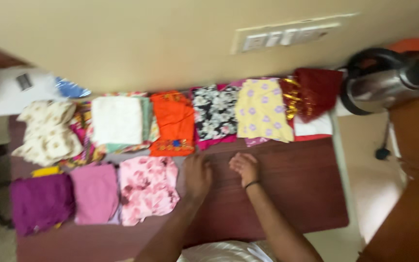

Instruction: The person retrieves various items of clothing and a packaged hat from a shelving unit and carries them to a desk to arrange them into neat stacks.

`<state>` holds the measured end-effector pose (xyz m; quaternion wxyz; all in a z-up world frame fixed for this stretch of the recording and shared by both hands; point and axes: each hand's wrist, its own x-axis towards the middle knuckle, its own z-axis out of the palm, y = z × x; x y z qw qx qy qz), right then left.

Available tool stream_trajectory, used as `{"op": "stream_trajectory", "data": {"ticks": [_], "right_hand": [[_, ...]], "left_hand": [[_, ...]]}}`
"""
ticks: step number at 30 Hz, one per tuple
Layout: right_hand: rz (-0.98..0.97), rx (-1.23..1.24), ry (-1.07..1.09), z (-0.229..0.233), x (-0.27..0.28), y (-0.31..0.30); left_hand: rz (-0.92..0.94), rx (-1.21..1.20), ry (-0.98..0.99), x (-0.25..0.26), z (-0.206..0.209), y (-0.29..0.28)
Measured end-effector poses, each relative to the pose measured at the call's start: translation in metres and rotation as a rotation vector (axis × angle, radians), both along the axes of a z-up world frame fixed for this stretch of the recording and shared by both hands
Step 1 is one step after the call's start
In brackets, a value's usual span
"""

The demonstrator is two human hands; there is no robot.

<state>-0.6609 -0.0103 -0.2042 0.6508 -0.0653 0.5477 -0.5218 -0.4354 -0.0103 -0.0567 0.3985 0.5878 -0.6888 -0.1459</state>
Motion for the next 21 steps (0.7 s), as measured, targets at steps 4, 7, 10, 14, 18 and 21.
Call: {"op": "stream_trajectory", "data": {"ticks": [4,7,10,14,18,21], "right_hand": [[0.449,-0.069,0.181,0.008,0.120,0.036],[0.514,-0.242,0.384,0.018,0.196,0.040],[0.465,-0.175,0.515,0.019,0.238,0.038],[0.596,0.100,0.686,0.019,0.264,0.026],[0.652,-0.002,0.333,0.026,0.276,0.029],[0.767,-0.187,0.635,0.047,0.270,0.038]], "left_hand": [[0.441,0.302,0.150,0.106,0.002,0.078],[0.646,0.278,-0.322,0.162,0.007,0.112],[0.569,0.250,-0.299,0.191,0.003,0.129],[0.391,0.393,-0.316,0.195,-0.001,0.148],[0.392,0.399,-0.242,0.192,-0.002,0.152],[0.354,0.505,-0.201,0.196,-0.010,0.155]]}}
